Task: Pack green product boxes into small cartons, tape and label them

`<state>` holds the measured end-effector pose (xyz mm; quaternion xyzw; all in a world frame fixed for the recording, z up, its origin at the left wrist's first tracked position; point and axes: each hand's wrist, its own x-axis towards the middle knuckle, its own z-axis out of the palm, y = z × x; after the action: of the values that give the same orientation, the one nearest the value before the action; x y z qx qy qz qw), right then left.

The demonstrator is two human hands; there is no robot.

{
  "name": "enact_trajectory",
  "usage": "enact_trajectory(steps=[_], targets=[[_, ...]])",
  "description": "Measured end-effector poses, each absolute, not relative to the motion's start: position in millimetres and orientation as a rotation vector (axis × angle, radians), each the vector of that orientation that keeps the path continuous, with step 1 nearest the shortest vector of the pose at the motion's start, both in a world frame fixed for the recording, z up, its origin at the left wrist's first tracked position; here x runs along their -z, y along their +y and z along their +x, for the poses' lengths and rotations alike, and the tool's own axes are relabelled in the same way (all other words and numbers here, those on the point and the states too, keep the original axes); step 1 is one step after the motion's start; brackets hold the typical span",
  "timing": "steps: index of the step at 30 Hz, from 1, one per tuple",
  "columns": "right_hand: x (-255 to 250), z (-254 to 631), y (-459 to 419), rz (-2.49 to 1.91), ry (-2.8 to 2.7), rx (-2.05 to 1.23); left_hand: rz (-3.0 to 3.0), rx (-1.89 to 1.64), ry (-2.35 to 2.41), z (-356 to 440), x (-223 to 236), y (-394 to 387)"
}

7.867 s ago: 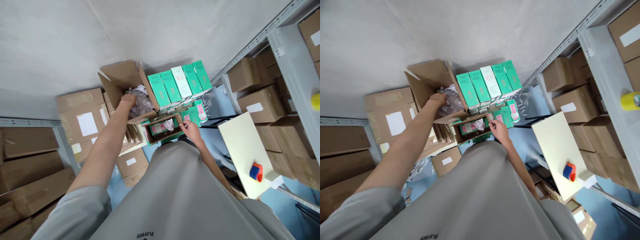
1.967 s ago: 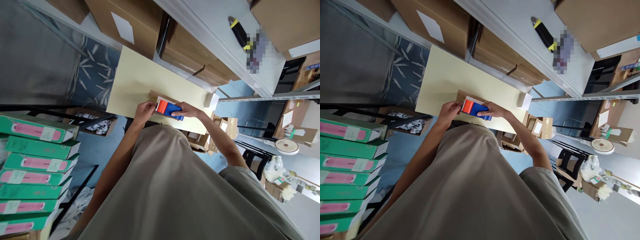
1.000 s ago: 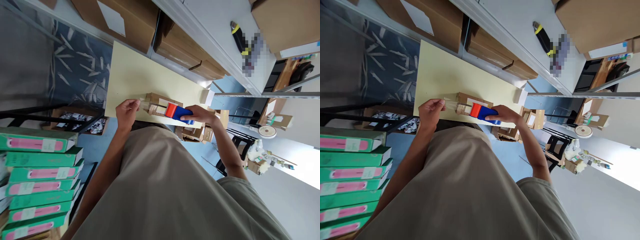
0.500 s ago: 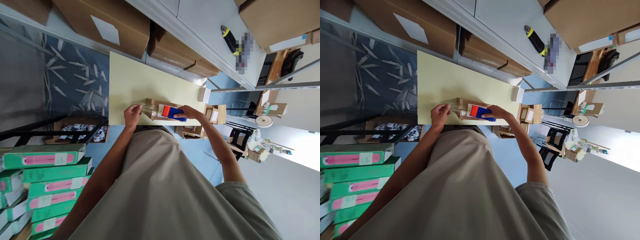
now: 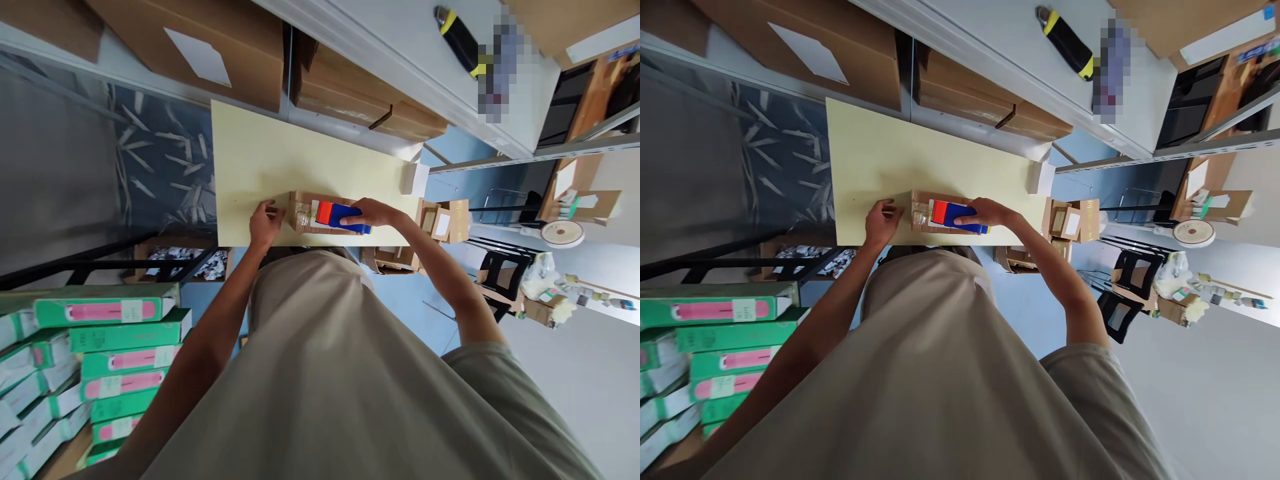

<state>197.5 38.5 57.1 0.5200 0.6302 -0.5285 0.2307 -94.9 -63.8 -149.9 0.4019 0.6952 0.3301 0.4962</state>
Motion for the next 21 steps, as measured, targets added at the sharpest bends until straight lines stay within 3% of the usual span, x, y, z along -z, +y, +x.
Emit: enact_trajectory(steps=[6,13,17,21], targets=[[-46.5,198.1,43.3,1.282,1.875,1.458,1.059,-0.799,1.697,-74.2,111.5,-63.2],[-43.8,205.7,44.7,1.182,1.944,1.455,0.975,-0.828,1.934,-55.2,106.2,-73.4],[-64.5,259.7,46.5,1.126,1.792,1.657,0.979,-0.807,2.036,-52.9,107.7,-76.6],[-83.7,343.4,47.0,1.149,1.680,1.657,0.974,-0.803,2.103,-54.2,114.3,-77.4]])
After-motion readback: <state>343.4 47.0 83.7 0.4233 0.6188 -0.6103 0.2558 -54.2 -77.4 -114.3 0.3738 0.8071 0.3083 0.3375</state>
